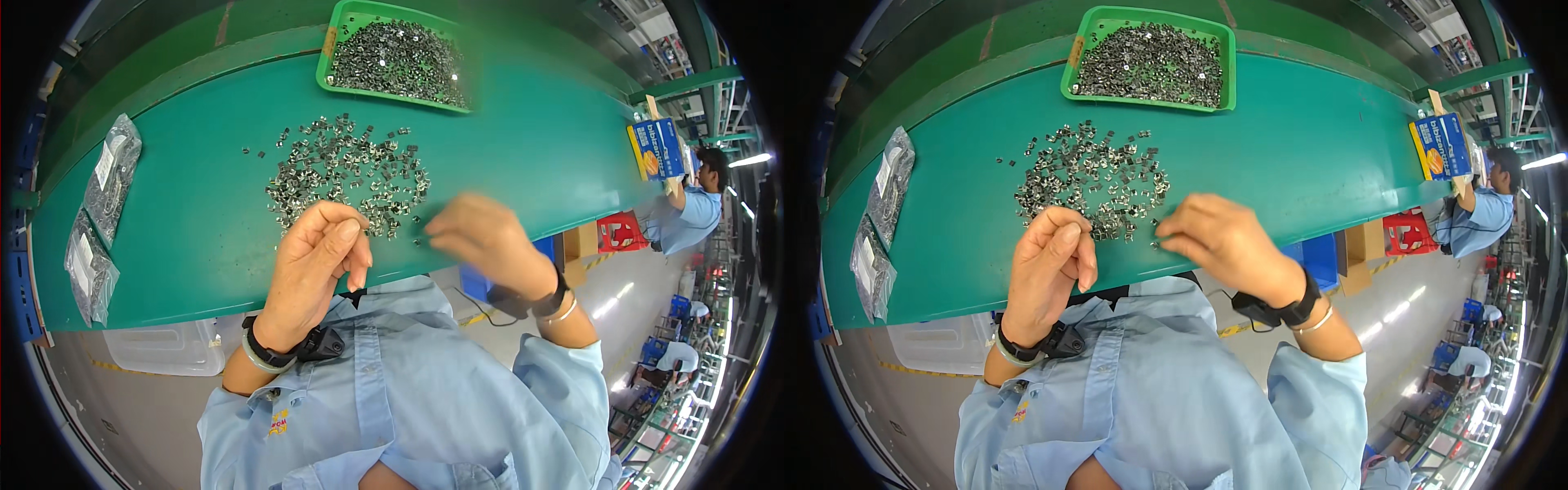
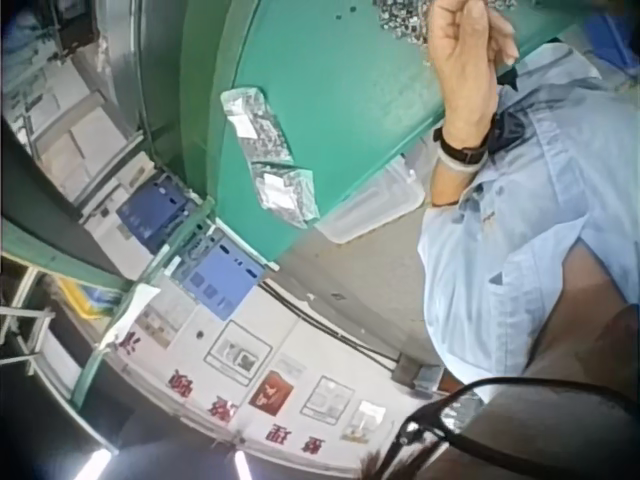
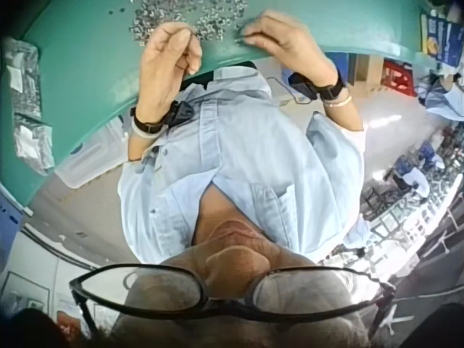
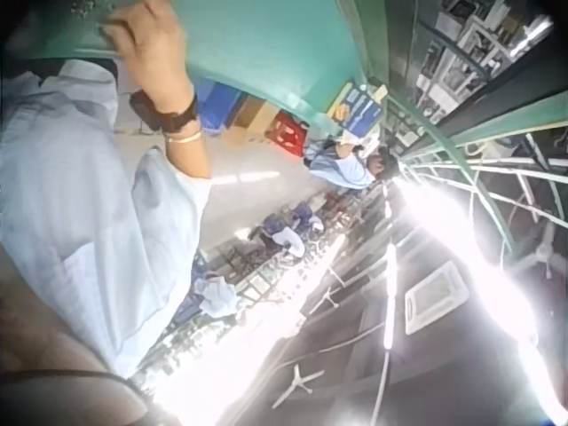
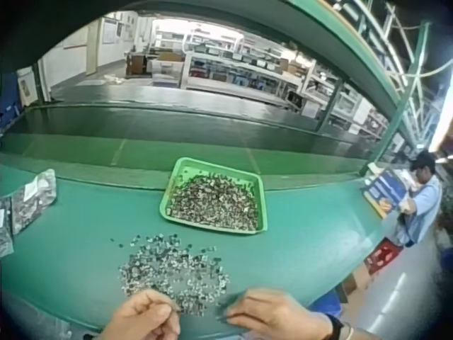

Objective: Sort small electronic components from a pile on a workbench into specific containers or trays.

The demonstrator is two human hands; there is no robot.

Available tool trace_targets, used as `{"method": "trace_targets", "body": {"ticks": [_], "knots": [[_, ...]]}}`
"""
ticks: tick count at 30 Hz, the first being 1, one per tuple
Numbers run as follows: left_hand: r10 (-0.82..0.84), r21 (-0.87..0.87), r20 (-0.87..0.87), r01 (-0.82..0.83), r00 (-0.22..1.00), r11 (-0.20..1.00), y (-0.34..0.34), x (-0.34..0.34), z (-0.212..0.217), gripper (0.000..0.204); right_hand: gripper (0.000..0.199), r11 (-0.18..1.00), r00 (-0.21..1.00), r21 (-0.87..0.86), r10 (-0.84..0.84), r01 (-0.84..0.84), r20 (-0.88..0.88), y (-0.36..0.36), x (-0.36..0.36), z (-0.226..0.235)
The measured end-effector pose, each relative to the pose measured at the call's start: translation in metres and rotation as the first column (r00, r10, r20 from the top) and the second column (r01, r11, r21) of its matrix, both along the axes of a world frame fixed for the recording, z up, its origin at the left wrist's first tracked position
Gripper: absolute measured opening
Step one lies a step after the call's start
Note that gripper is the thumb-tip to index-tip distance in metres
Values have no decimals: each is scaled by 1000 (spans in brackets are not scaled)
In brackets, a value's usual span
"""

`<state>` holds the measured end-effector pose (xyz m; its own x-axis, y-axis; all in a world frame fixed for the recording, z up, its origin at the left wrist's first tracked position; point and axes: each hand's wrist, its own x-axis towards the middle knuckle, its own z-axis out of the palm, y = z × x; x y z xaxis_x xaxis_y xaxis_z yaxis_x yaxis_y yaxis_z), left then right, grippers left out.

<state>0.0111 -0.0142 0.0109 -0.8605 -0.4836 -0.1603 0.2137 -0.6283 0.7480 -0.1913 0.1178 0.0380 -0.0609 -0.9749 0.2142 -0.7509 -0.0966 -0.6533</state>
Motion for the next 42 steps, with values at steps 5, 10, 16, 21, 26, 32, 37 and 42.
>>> {"method": "trace_targets", "body": {"ticks": [5,10,16,21,26,32,37,42], "knots": [[-73,-19,9,73,997,997,6,-5,2,16,17,999,987,20,-22,26,-162,5,16,-12],[-104,-62,24,105,994,993,10,-4,-1,17,19,994,991,-28,-103,101,-82,6,17,-14],[-147,-113,127,162,981,980,19,-11,4,21,24,964,975,-188,-162,189,149,1,29,0],[-185,-65,109,192,977,979,24,-17,7,24,28,930,985,-329,-136,165,108,-4,36,-3],[-157,-58,102,163,982,985,22,-18,6,24,31,907,987,-392,-157,154,25,-6,37,-13],[-145,-39,110,150,983,988,19,-21,6,21,31,904,988,-404,-155,142,0,-6,37,-15],[-161,-44,140,169,977,985,17,-23,5,20,29,914,989,-383,-147,131,-13,-4,34,-14],[-168,-15,143,171,975,985,18,-24,6,20,25,905,985,-391,-173,165,16,-4,34,-16]]}}
